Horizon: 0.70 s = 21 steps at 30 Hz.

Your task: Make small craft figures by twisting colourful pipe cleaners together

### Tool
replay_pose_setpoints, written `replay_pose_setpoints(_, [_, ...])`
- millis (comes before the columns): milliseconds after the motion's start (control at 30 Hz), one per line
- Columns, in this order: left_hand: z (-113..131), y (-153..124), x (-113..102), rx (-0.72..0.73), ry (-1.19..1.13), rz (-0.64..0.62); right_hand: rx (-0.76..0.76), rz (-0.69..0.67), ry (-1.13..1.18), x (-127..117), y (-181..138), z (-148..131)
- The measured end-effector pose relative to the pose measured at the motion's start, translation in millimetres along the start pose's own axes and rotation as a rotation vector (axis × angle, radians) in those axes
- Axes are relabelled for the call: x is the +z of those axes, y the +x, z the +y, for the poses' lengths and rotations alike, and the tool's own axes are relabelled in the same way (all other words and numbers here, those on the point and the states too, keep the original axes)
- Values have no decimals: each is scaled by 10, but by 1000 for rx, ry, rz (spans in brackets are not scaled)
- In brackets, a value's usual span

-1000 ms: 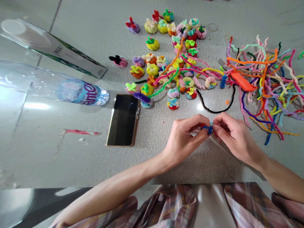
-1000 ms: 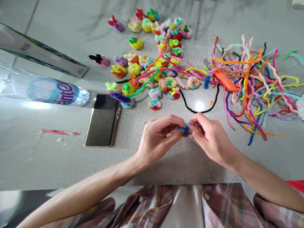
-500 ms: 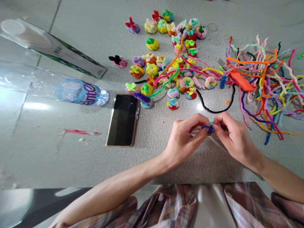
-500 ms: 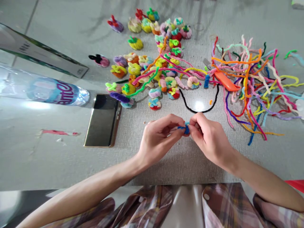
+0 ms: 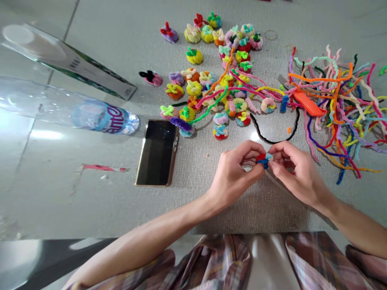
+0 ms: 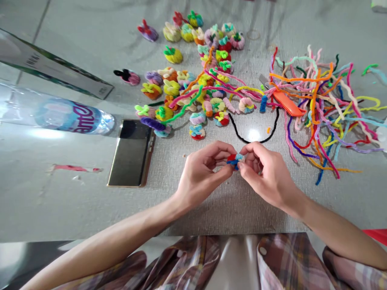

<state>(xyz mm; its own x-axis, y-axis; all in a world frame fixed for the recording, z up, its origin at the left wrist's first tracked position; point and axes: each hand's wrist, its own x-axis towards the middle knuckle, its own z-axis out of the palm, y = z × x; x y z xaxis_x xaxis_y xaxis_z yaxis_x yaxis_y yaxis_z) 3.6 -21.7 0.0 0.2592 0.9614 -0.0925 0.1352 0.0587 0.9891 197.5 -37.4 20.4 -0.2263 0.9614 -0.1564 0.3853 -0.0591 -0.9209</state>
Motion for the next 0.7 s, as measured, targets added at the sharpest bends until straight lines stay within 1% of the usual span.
replay_pose_setpoints(133, [3,6,-8,42,23,4,-1,-12,6,-5,7,9])
replay_pose_setpoints(267, [16,4,-3,-14,-49,-6,-16,42,34,21,-2,47])
replay_pose_setpoints(333, [21,10,0,-56,-120,-30,-61,65,11,25,-4,66])
replay_pose_setpoints(467, [31,33,7,-114,-226,-52,-209,89,-126,13,6,88])
replay_pose_setpoints(600, [30,40,10,-145,-228,-52,-280,138,-201,9,19,82])
replay_pose_setpoints(700, [16,36,6,-134,-191,-38,-321,201,-230,15,6,63])
